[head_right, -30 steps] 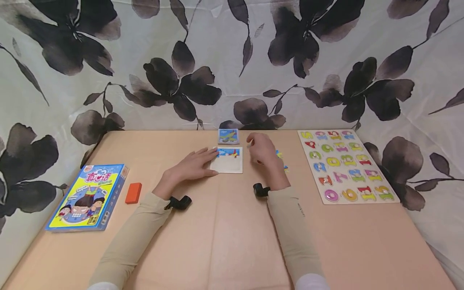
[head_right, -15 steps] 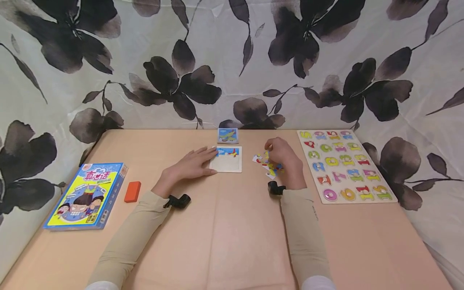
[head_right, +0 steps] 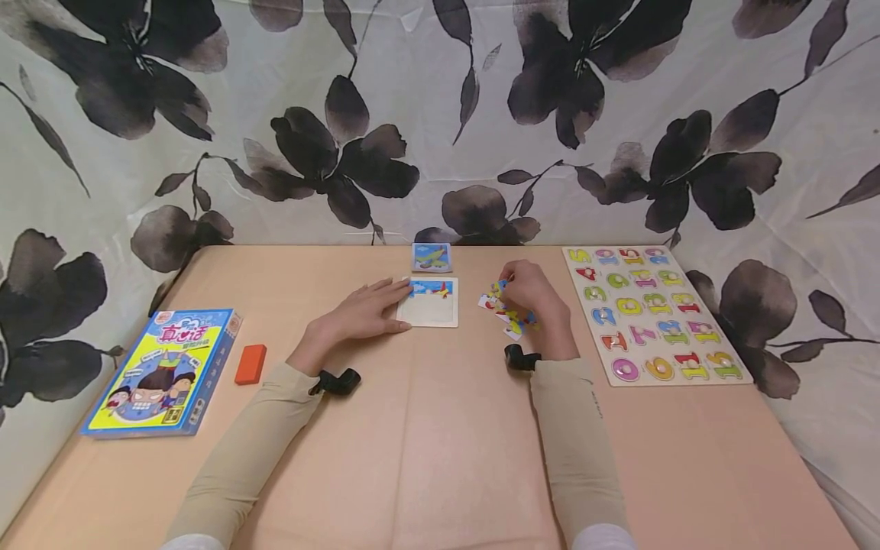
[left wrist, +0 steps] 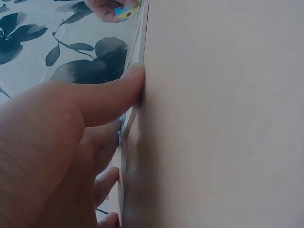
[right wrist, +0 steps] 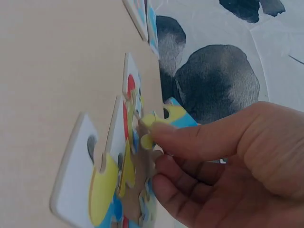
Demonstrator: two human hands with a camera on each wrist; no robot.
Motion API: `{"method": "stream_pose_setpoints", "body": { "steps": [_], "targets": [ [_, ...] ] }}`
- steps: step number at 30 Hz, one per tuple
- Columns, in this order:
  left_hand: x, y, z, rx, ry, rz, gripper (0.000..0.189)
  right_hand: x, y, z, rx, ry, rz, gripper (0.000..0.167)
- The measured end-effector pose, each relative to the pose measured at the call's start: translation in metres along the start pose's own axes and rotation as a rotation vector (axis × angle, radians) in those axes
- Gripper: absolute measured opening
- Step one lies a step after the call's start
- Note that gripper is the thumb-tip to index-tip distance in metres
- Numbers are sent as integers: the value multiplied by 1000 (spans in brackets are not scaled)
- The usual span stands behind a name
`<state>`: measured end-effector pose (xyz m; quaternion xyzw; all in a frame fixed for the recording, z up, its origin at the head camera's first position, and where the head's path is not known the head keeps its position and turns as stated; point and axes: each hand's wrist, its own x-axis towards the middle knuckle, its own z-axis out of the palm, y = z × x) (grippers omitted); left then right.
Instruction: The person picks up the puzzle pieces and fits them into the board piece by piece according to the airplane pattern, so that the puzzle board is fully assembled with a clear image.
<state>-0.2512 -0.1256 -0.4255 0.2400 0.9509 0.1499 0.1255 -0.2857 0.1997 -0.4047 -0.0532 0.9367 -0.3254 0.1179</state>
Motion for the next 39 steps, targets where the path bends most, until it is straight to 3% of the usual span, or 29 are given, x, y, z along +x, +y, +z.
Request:
{"method": "stream_pose_setpoints", "body": {
  "steps": [11,21,28,39],
  "targets": [
    [0,-2,1,-16,1,-2,81,-1,-21,6,70,60,-137,8],
    [2,-4,1,-12,4,4,82,7,-47,34,129,8,-169,35],
    [1,-3,2,-9,-6,2,81,12,-63,58,215,-17,-185,15],
    [1,-3,2,15,3,18,81,18,-75,80,326,-40,-130,4]
  ]
}}
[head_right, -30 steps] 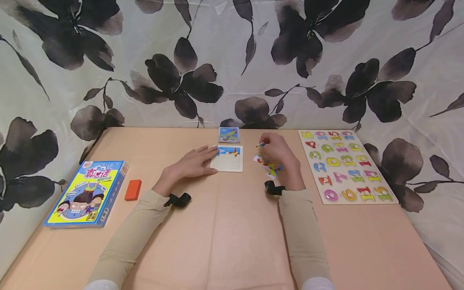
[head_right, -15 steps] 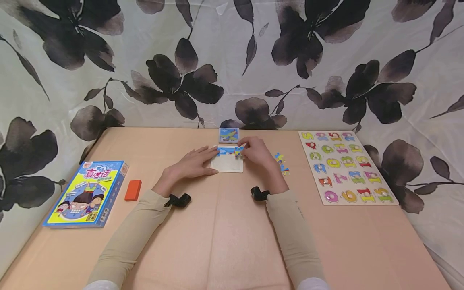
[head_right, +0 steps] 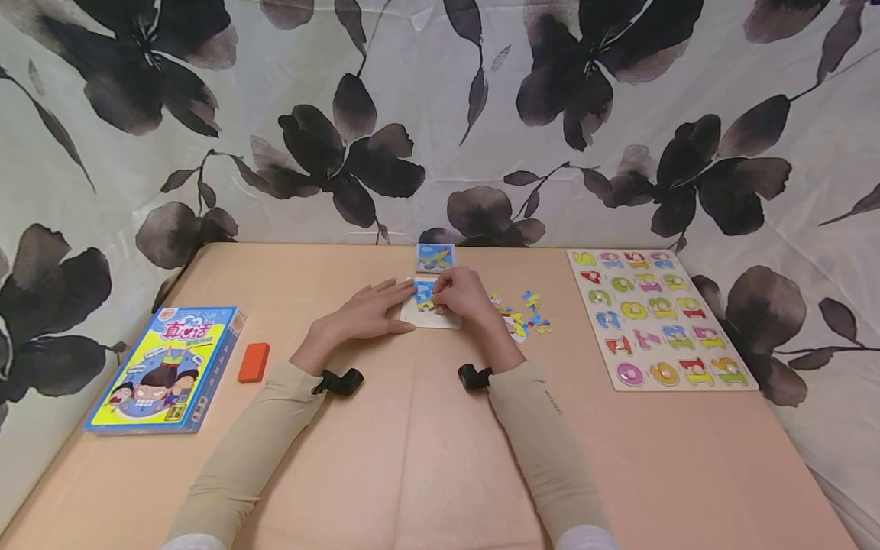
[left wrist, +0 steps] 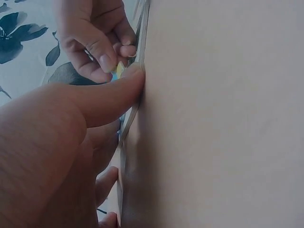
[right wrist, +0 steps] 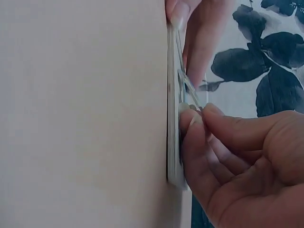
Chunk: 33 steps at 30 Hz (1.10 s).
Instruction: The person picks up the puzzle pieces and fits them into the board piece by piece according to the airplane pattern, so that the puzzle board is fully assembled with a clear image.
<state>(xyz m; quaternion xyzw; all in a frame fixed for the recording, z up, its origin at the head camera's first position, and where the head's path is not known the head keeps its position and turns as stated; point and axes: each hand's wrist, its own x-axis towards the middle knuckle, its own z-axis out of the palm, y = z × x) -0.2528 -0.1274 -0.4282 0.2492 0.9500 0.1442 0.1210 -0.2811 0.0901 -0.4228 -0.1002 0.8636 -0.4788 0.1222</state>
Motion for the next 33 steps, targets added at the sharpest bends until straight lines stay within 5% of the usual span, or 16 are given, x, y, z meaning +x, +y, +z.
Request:
{"method": "stream_pose_setpoints", "body": {
  "steps": [13,21,33],
  "targets": [
    [0,-1,1,-14,1,-2,80,2,-12,21,-30,94,84,9],
    [-2,1,-3,-22,1,9,80,4,-18,26,-165,136,96,11],
    [-3,3,-3,8,-2,11,79,3,-14,23,-213,89,59,5]
  ]
}}
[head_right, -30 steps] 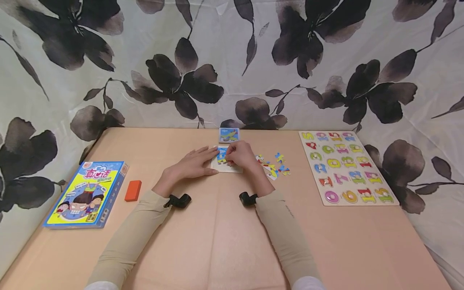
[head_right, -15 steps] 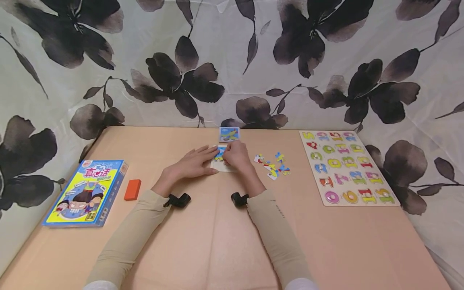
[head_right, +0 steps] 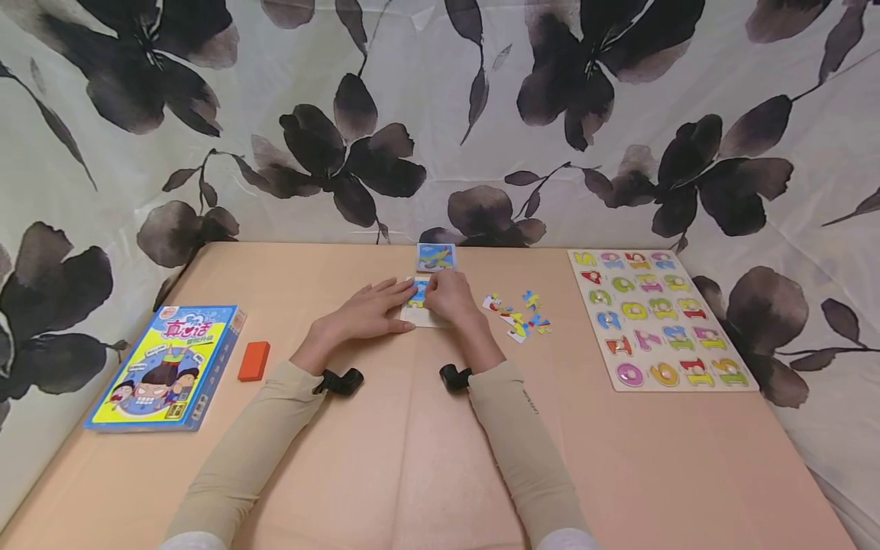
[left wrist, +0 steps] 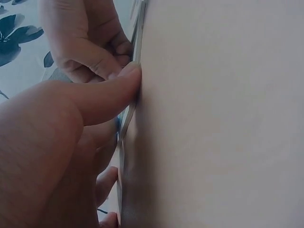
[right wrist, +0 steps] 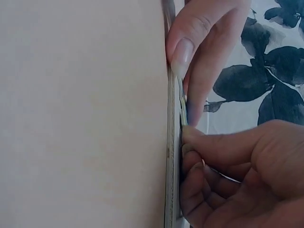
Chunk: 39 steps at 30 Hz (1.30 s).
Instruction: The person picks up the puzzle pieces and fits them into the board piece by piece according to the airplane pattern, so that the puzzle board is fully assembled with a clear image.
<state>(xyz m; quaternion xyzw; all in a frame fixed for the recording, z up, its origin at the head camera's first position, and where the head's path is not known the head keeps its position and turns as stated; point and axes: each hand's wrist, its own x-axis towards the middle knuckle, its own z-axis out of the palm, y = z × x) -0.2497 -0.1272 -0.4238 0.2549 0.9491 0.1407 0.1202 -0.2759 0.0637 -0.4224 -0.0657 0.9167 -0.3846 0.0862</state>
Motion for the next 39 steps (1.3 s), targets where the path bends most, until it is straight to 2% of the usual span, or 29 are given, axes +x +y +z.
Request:
{"method": "stream_pose_setpoints", "body": {
  "steps": [4,11,19,29,35,39],
  "targets": [
    [0,0,1,4,1,-4,78,0,2,0,-2,-9,-13,4],
    [1,0,1,16,-4,-2,78,1,1,-1,-12,22,13,6],
    [2,2,0,44,-8,-8,77,3,1,0,-28,47,4,10],
    [-2,4,6,56,9,-8,74,1,4,4,-100,60,12,13],
    [-3,6,4,100,24,-11,71,3,5,1,-97,48,-27,14],
    [0,10,3,114,10,-16,71,4,14,-8,-93,3,-113,5]
  ]
}}
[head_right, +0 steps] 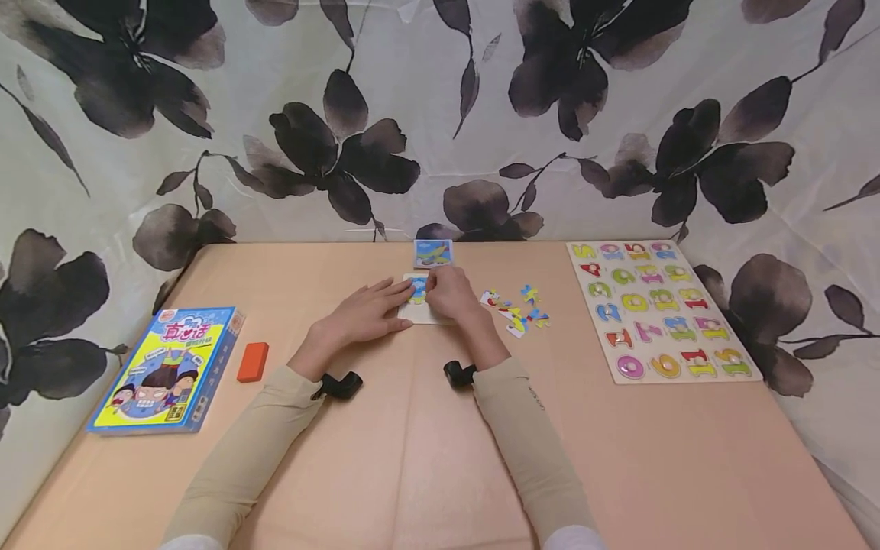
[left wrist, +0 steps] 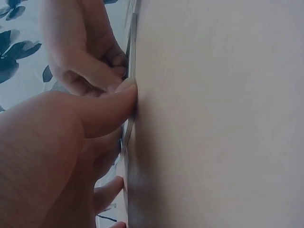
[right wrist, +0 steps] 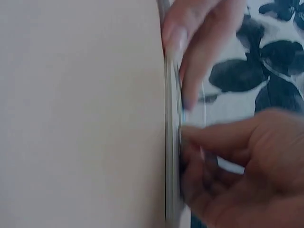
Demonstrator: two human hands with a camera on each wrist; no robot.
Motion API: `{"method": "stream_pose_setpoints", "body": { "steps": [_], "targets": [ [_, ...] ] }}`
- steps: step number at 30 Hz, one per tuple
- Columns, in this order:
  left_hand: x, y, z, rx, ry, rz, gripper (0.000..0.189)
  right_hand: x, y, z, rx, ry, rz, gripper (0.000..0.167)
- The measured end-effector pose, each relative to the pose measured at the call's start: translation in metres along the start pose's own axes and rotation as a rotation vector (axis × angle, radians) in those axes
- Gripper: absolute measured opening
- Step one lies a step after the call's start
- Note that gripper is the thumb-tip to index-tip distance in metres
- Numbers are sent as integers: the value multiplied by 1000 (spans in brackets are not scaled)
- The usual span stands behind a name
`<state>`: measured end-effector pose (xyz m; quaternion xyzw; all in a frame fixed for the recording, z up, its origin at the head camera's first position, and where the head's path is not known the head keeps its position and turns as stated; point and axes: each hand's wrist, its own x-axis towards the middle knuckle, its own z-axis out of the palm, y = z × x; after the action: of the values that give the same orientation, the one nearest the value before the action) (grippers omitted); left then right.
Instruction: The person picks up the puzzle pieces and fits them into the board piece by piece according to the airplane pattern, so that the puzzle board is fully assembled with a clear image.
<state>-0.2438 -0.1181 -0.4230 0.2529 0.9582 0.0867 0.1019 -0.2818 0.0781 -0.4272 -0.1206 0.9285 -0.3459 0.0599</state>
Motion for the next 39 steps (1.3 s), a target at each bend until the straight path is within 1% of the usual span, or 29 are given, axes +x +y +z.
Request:
{"method": "stream_pose_setpoints", "body": {
  "steps": [1,3,6,8,11,16,18,20,24,27,31,34,39],
  "targets": [
    [0,0,0,2,-1,-2,71,0,2,-3,1,-12,-25,4],
    [-1,0,0,0,-2,-4,71,-2,7,-10,0,-26,-65,9],
    [0,-2,1,-5,-4,-6,71,-7,17,-23,13,-43,-92,13],
    [0,-2,2,-14,-7,-5,71,-11,24,-32,24,-44,-90,14],
    [0,-2,2,-27,-9,0,72,-18,35,-47,27,-25,-78,17],
    [-2,-1,1,-37,-8,-2,72,-30,58,-74,-56,4,-74,23],
    [-3,-1,1,-44,-10,-7,71,-34,68,-85,-80,8,-59,26],
    [-3,0,0,-47,-12,-6,71,-39,78,-94,-87,3,-26,29],
    [-4,0,-1,-49,-15,-4,70,-47,92,-108,-93,-37,61,35],
    [-4,-1,0,-50,-17,-6,69,-47,97,-110,-143,-82,107,38],
    [-3,-2,0,-64,-15,0,70,-47,99,-110,-187,-114,145,38],
    [-3,-3,1,-64,-15,0,70,-48,100,-110,-166,-123,173,38],
    [-3,-4,1,-61,-11,0,71,-50,102,-112,-138,-111,207,38]
  ]
}}
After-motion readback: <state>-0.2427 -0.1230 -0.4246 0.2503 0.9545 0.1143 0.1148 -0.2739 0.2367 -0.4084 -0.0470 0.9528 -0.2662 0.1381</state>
